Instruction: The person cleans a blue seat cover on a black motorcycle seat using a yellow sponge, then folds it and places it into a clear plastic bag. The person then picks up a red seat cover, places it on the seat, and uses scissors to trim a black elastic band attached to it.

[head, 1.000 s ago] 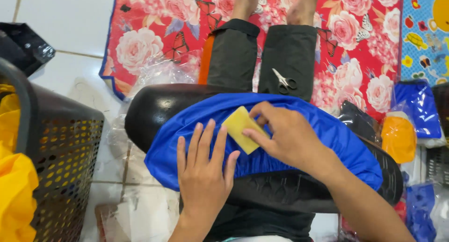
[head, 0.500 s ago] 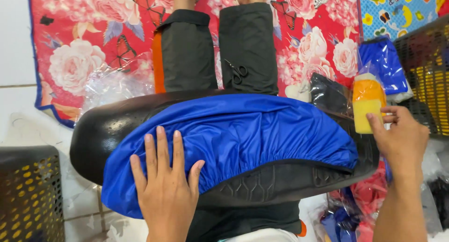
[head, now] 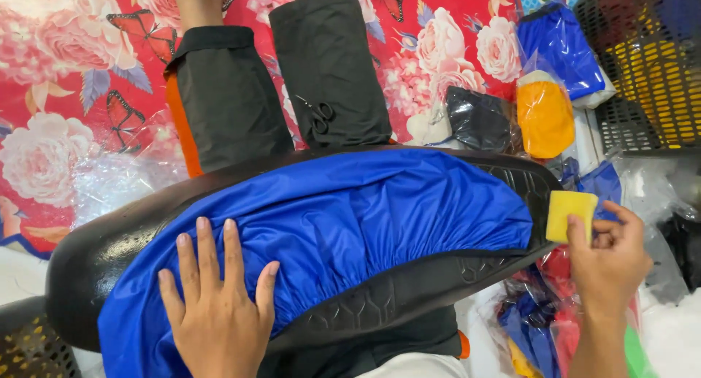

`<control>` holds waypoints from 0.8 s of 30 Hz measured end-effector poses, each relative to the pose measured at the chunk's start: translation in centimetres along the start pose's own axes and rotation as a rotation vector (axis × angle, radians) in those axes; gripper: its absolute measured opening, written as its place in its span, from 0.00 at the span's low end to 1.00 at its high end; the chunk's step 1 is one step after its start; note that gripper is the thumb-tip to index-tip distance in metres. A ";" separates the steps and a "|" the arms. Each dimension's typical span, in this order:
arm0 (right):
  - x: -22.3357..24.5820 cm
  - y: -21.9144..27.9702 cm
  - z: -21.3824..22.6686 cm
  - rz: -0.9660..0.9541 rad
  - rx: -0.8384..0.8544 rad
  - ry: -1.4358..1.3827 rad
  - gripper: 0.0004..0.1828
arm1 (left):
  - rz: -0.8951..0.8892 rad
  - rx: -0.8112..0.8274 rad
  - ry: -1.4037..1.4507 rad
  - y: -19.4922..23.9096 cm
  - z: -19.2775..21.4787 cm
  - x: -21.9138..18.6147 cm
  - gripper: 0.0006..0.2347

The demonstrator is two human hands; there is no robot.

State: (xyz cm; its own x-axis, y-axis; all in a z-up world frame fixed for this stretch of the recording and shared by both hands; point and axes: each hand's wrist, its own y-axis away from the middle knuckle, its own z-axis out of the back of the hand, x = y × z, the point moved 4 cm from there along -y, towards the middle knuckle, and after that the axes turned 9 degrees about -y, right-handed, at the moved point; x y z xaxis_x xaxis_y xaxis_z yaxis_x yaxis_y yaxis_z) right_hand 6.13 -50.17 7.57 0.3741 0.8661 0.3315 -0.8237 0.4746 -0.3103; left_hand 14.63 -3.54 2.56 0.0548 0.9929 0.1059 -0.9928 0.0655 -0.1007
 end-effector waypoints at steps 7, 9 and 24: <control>-1.5 -0.1 -2.1 -0.092 0.210 -0.337 0.17 | -0.002 -0.068 0.028 0.0 0.0 -0.1 0.31; -3.8 -2.3 -2.9 -0.035 0.266 -0.135 0.19 | 0.009 -0.068 0.040 0.1 -0.2 -0.2 0.31; 1.2 -16.5 -13.6 0.046 0.485 -0.424 0.18 | 0.211 -0.205 0.309 9.4 -6.9 11.9 0.33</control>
State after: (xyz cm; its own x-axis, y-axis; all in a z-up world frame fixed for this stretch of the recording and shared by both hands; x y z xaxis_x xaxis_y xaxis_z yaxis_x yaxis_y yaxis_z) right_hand 25.94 -54.87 0.95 0.2151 0.6997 0.6813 -0.9710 0.2276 0.0729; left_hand 6.69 9.62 -3.98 -0.0872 0.9677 -0.2366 -0.9454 -0.1552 -0.2865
